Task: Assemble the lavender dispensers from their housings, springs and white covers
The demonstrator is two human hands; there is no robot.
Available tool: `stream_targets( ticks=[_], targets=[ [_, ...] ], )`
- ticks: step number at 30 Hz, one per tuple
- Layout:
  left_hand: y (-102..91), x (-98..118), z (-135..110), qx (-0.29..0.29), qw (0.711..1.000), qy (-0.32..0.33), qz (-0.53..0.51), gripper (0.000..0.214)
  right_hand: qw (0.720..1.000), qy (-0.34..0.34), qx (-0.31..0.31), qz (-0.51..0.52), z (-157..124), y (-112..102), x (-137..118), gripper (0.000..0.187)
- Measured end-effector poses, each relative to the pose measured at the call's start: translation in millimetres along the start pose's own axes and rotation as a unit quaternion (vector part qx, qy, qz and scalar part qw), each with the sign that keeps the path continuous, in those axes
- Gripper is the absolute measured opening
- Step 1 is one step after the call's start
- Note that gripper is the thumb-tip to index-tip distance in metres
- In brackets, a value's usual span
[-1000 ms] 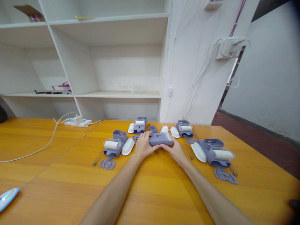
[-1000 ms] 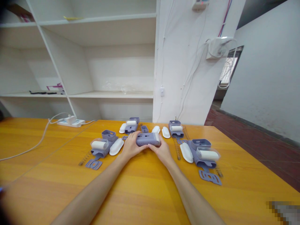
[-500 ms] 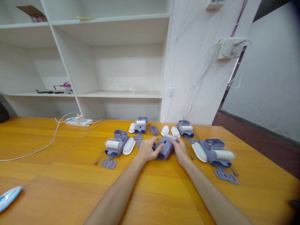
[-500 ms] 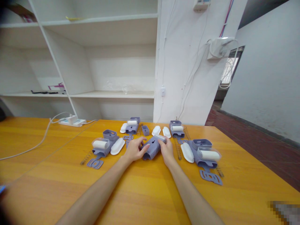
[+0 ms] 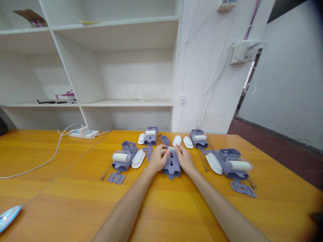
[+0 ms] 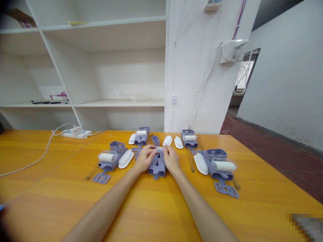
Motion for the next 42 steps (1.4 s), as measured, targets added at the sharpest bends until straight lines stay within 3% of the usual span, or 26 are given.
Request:
stream_targets(
  ticks=[6,11,20,29,34,42],
  targets=[
    [6.4,-8,0,-0.012,1.000,-0.024,-0.009,0.035,0.997,-0.005,0.006,-0.074,29,-2,4,0.040],
    [5.9,-8,1,-0.013,1.000,-0.025,-0.010,0.036,0.991,-0.001,-0.033,-0.132,55,6,2,0.042],
    [3.2,-5,1,-0.012,1.000,-0.027,-0.006,0.036,0.968,0.078,-0.061,-0.232,78,12,2,0.032],
    [3.7,-5,0,-0.007,1.000,-0.029,0.001,0.035,0.944,0.138,-0.045,-0.295,86,9,2,0.030],
    [3.6,-5,0,-0.011,0.999,-0.031,0.005,0.035,0.939,0.149,-0.035,-0.307,83,13,-4,0.039],
    [3.1,-4,0,-0.001,1.000,-0.023,0.011,0.033,0.938,0.146,-0.011,-0.314,79,12,-18,0.038]
  ],
)
Point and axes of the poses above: each hand's wrist, its own z-axis towards the middle knuckle, its own y-axis out of the palm, x = y × z, the point moved 3 cm from there along z, towards the middle knuckle, and after that the axes turned 8 degrees about z, right-handed, at the moved point
